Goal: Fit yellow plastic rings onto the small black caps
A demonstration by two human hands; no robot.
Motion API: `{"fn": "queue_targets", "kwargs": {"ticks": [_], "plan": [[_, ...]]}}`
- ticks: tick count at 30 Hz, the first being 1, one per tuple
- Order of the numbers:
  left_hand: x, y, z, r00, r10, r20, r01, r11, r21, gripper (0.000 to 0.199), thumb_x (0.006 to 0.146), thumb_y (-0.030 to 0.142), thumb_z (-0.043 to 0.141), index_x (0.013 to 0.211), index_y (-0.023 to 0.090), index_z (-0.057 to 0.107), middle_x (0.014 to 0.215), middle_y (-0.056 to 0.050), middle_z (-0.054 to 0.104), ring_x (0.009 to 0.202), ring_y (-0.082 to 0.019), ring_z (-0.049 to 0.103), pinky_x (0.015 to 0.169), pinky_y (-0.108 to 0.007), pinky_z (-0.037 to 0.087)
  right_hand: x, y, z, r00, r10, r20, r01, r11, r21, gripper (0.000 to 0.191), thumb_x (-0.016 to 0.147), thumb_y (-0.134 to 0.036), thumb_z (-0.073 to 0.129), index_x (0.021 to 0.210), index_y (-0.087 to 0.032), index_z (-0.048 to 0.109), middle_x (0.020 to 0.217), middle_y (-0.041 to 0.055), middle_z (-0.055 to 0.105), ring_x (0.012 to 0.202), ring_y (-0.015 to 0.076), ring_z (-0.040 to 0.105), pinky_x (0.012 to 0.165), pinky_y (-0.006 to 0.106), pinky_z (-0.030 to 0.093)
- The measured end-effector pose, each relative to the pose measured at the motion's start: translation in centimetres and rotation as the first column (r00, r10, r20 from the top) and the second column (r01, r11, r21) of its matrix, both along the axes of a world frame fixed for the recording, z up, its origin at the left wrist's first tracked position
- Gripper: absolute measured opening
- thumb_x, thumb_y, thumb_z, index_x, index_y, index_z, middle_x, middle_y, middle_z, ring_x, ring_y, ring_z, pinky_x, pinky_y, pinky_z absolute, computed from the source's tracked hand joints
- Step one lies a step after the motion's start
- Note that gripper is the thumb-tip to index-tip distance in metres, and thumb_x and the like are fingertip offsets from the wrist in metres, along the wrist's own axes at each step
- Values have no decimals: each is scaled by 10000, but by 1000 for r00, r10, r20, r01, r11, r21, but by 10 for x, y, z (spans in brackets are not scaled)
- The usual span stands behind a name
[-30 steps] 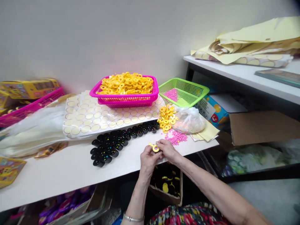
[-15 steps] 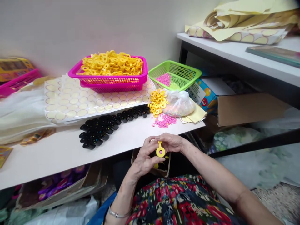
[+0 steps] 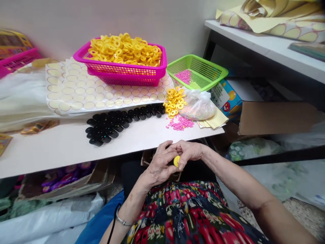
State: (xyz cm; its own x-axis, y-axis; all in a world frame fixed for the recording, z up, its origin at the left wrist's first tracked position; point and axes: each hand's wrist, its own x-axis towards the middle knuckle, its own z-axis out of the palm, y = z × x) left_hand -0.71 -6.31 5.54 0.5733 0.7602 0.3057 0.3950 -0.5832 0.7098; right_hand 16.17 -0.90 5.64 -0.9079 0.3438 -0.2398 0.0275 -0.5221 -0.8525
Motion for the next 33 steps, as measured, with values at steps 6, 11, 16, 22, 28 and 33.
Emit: {"fn": "queue_targets", "kwargs": {"ticks": [6,11,16,22,28,33], "plan": [[-3,-4,-5,993,62,-105,-53,995,85,213,768,271,560,948,191,641,1008,-78,637,1139,-279,391,1031,-497,186,-5,-11,-8,991,-134,21,130,985,113,423,448,-155,764,842,-97,619,725,-30,586,622,83,517,572,190,417],[-10,1,-13,993,115,0,-115,993,11,241,755,357,593,906,179,655,937,-84,656,1105,-266,426,989,-454,293,-13,-16,-17,949,-314,-26,315,948,49,464,485,-164,748,930,-105,627,765,-9,610,655,88,526,601,189,404],[-13,2,-16,986,150,78,-148,988,-35,324,756,430,573,920,164,657,925,-101,656,1100,-271,429,954,-435,350,-16,-11,-17,972,-233,-13,233,972,34,559,452,-151,758,993,-128,620,825,4,626,710,104,536,616,191,404],[-11,3,-23,992,114,52,-114,994,-2,249,760,363,587,911,177,655,945,-89,652,1074,-265,443,961,-437,341,-18,-17,-28,939,-343,-23,342,939,-21,527,412,-130,778,916,-119,625,794,5,620,715,118,548,635,211,411],[-14,6,-36,980,197,3,-197,979,-55,290,700,312,657,967,199,642,968,-83,645,1123,-276,408,948,-445,356,-24,-20,-39,888,-457,55,459,888,-36,388,492,-215,754,845,-129,619,742,-13,591,671,96,518,609,205,394],[-27,10,-19,993,65,-103,-80,985,-154,233,640,71,549,787,216,654,825,-48,637,1031,-247,468,968,-433,339,-30,-17,-58,933,-271,237,244,960,137,310,472,-132,716,762,-132,607,656,-42,549,576,76,466,507,181,354]]}}
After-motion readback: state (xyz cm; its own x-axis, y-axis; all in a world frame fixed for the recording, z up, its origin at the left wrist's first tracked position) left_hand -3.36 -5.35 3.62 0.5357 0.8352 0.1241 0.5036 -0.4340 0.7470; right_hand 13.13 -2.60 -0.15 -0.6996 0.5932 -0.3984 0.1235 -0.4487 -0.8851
